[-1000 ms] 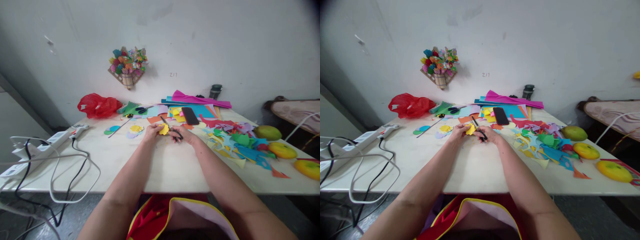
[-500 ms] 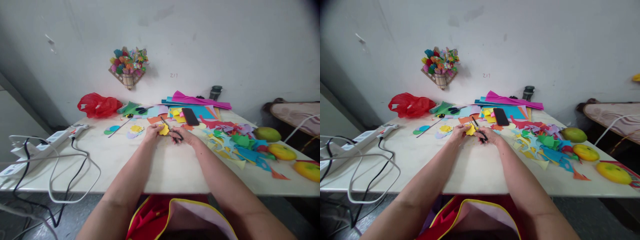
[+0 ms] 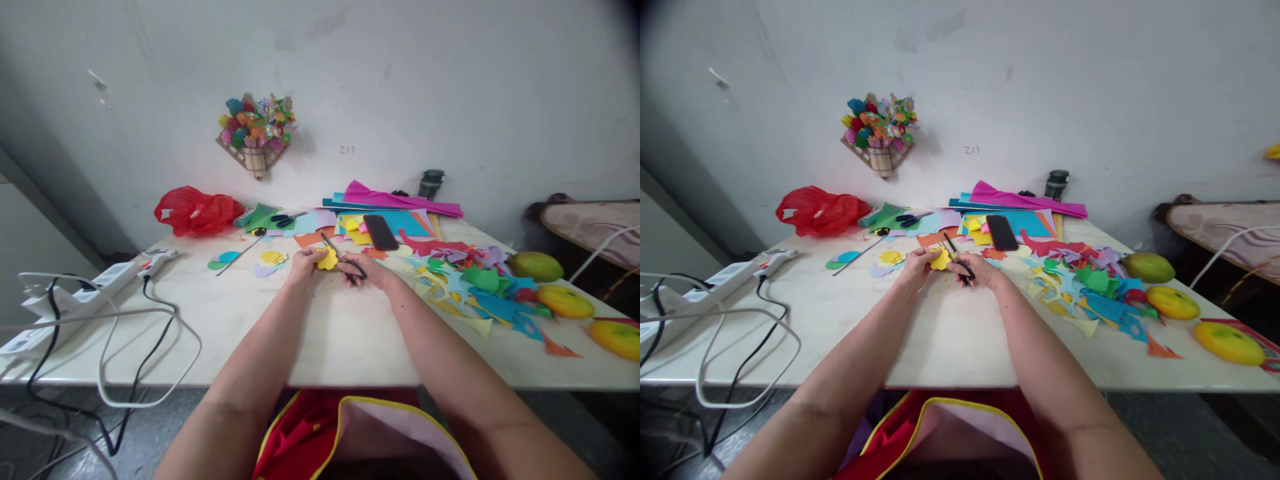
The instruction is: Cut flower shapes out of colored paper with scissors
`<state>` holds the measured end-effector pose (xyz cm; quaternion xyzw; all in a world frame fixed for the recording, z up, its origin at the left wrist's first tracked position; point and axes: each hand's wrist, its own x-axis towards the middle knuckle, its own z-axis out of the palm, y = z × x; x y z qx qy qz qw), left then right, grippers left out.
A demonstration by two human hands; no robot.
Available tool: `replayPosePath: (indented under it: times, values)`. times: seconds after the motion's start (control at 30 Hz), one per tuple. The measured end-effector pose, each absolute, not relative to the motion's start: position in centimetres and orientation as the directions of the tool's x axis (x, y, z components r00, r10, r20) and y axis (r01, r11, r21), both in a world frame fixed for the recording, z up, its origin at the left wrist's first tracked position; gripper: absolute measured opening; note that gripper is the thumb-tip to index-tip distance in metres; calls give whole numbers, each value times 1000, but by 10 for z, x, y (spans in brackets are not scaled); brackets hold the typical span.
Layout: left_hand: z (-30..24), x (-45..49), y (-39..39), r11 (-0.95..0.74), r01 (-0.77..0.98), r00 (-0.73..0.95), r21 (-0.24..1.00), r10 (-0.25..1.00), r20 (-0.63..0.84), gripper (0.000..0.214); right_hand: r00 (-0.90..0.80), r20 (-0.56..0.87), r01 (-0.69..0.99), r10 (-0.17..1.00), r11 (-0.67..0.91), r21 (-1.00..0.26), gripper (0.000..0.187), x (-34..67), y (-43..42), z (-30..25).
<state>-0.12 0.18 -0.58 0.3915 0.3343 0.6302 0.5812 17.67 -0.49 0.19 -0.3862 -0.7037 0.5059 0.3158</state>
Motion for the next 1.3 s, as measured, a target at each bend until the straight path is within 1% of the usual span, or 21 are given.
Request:
replayPosePath:
  times: [0.33,0.6,0.9,1.1,1.3]
  values:
    - [-6,-4,4,-122,-444,-61,888,993,106,38,-487,57,226,871,188,-956,26,178,-2,1]
    - [-3,-7,4,-113,-417,-53,902,994,100,35,-488,19,284,873,179,-942,27,181,-5,8]
    - [-7,-13,10,-124,-385,-7,915,991,132,34,-531,25,314,847,224,-923,32,187,-8,14]
    - [-7,-13,9,-116,-374,6,920,992,127,37,-507,5,312,862,189,-931,30,186,-5,12]
    - [-5,-11,7,-109,-373,10,922,993,121,32,-496,-13,308,868,162,-937,29,184,-8,15]
